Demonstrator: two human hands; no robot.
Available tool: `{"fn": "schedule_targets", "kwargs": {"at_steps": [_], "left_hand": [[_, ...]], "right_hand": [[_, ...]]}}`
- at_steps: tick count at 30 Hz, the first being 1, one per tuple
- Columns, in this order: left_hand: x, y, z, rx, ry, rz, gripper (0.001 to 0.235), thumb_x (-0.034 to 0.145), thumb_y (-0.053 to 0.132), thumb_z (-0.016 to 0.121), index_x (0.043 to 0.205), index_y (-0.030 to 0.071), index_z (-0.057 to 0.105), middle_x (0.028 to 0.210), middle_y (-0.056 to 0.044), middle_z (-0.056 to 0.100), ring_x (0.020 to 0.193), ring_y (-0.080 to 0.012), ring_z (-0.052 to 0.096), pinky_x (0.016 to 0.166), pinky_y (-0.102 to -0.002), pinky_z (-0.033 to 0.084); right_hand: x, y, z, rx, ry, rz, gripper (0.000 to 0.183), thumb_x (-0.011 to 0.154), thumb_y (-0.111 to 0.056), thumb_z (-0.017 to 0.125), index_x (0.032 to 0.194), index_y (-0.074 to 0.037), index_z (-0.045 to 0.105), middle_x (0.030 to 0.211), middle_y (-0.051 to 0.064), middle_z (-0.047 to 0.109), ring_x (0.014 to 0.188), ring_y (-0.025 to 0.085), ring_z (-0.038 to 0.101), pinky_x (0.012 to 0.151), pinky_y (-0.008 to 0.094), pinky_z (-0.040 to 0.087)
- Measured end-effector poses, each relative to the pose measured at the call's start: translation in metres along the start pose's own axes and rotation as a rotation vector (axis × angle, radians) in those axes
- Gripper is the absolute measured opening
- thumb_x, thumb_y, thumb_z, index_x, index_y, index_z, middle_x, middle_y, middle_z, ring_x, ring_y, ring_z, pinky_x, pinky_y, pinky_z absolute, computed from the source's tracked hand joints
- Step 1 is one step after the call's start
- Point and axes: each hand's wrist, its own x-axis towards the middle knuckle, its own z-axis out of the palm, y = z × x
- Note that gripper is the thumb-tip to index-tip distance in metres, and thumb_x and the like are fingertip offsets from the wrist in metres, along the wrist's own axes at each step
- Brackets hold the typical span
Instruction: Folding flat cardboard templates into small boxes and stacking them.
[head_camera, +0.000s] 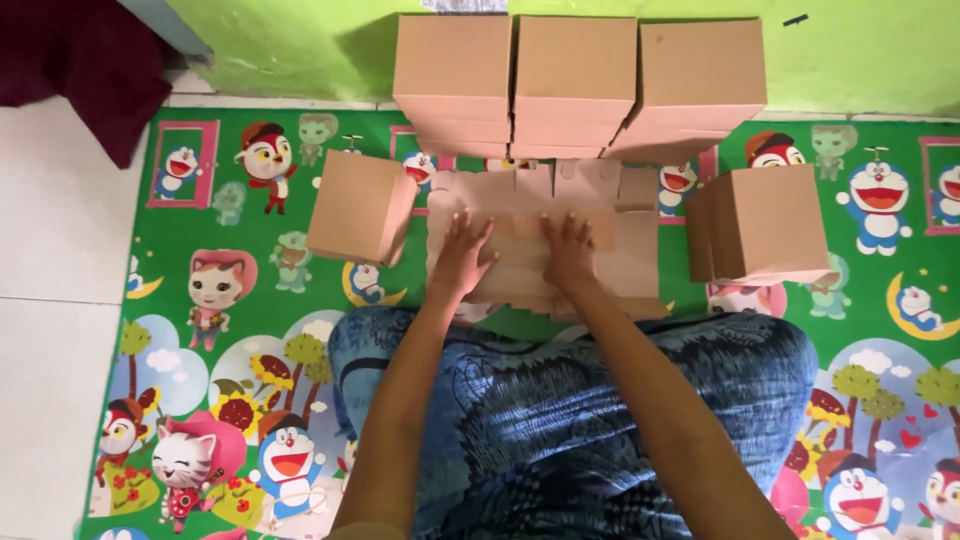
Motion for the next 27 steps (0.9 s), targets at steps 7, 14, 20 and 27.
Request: {"fn": "schedule_targets", "kwargs": {"at_steps": [7, 14, 20, 27], "left_hand": [[-0.006, -0.009, 0.004, -0.012, 0.015, -0.141, 0.088, 0.098, 0.063, 0.051, 0.165, 0.013, 0.023, 0.167, -0.028, 0.023, 0.154, -0.0432, 0.026, 0.124, -0.055, 0.030], [0.009, 0.002, 0.020, 0.153, -0.128, -0.214, 0.085, 0.088, 0.070, 0.052, 0.163, 0.046, 0.019, 0.170, -0.026, 0.012, 0.155, -0.0510, 0.014, 0.115, -0.074, 0.021], [0.015, 0.004, 0.009, 0.239, -0.133, -0.203, 0.098, 0.079, 0.050, 0.068, 0.163, 0.045, 0.018, 0.167, -0.028, 0.021, 0.152, -0.0508, 0.025, 0.111, -0.073, 0.031], [0.088, -0.020, 0.065, 0.604, -0.169, -0.172, 0.073, 0.104, 0.047, 0.034, 0.166, 0.019, 0.010, 0.162, -0.030, 0.032, 0.155, -0.0474, 0.019, 0.124, -0.068, -0.003]], "right_hand": [[0.012, -0.012, 0.004, -0.115, -0.008, 0.052, 0.119, 0.073, -0.019, 0.084, 0.167, -0.018, 0.012, 0.164, 0.034, 0.022, 0.145, 0.063, 0.024, 0.105, 0.066, 0.044], [-0.009, -0.055, 0.005, -0.063, 0.058, -0.028, 0.106, 0.077, -0.017, 0.077, 0.164, 0.000, 0.019, 0.169, 0.027, 0.018, 0.150, 0.062, 0.008, 0.112, 0.079, 0.020], [-0.005, -0.078, 0.021, -0.157, 0.218, -0.105, 0.097, 0.086, -0.036, 0.069, 0.167, -0.024, 0.016, 0.167, 0.023, 0.023, 0.142, 0.073, 0.010, 0.100, 0.090, 0.016], [0.016, -0.066, 0.037, -0.244, 0.020, -0.110, 0.142, 0.054, -0.037, 0.100, 0.167, -0.029, 0.014, 0.169, 0.027, 0.013, 0.139, 0.075, 0.013, 0.095, 0.090, 0.027]]}}
